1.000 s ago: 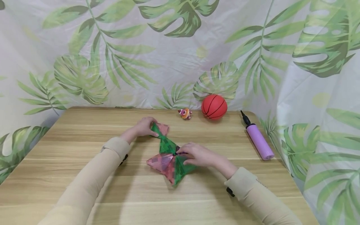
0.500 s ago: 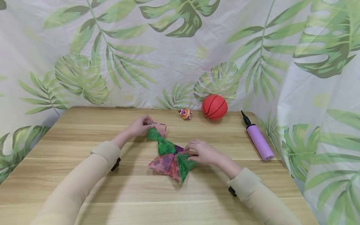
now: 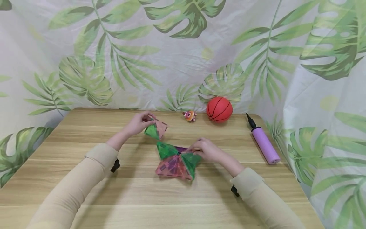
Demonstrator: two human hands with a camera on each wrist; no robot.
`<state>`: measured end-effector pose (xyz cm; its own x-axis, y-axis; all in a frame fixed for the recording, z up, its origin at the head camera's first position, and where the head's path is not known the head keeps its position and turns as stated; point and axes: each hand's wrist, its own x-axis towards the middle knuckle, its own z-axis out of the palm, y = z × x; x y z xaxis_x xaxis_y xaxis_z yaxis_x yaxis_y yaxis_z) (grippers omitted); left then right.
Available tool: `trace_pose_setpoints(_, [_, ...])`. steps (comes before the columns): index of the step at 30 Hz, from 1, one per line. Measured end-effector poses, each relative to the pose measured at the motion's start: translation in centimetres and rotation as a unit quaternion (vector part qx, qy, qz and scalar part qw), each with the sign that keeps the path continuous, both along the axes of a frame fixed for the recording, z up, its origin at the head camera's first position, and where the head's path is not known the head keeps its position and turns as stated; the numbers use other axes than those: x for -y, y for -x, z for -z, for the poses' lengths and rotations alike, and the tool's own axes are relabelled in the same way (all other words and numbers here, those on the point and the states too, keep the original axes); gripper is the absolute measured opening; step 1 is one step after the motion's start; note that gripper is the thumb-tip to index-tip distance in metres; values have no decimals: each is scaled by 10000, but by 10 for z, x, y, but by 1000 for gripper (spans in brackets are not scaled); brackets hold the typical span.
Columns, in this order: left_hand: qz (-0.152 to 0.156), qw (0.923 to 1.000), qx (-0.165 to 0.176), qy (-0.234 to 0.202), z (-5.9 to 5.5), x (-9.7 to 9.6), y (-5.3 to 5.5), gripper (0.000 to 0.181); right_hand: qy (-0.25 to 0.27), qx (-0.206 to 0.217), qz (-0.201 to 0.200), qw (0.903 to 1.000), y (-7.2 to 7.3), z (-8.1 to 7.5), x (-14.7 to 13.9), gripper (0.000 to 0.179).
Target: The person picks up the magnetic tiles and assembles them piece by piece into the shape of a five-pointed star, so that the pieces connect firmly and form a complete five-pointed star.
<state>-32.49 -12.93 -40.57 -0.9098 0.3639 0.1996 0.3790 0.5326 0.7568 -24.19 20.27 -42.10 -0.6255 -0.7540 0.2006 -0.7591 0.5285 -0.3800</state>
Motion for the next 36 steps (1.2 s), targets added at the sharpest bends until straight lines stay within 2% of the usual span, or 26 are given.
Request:
trace_pose_setpoints(3, [30, 9999, -132, 94, -10, 0, -1, 18, 43, 69, 52, 10000, 7, 1, 3, 24])
trace_pose_setpoints(6, [90, 9997, -124, 204, -21, -5, -5, 20, 83, 244, 189, 9995, 14, 1, 7, 24])
trace_pose_setpoints(9, [167, 9995, -52, 275, -30, -15, -9, 21, 376, 538, 421, 9970, 20, -3, 14, 21])
trace_pose_setpoints(11, [268, 9993, -7, 270, -35, -23, -12, 22, 727, 818, 662, 9918, 25, -8, 20, 22])
trace_pose_setpoints(15, [591, 9980, 90, 196, -43, -39, -18, 22, 1455, 1396, 1132, 9729, 31, -19, 33, 30])
trace_pose_setpoints(19, [886, 9958, 116, 193, -44, -52, -21, 21, 1777, 1620, 1338, 9614, 35, -28, 40, 30])
trace_pose_setpoints(26, [885, 9958, 205, 115, -31, -60, -17, 27, 1892, 2158, 1306, 9490, 42, -28, 40, 26])
trace_pose_setpoints(32, [919, 9949, 414, -47, -10, -65, -9, 27, 1708, 2876, 1493, 9305, 50, -16, 36, 29])
trace_pose_setpoints(36, [931, 9942, 525, -75, 2, -69, -6, 24, 1632, 3232, 1459, 9207, 56, -5, 33, 30])
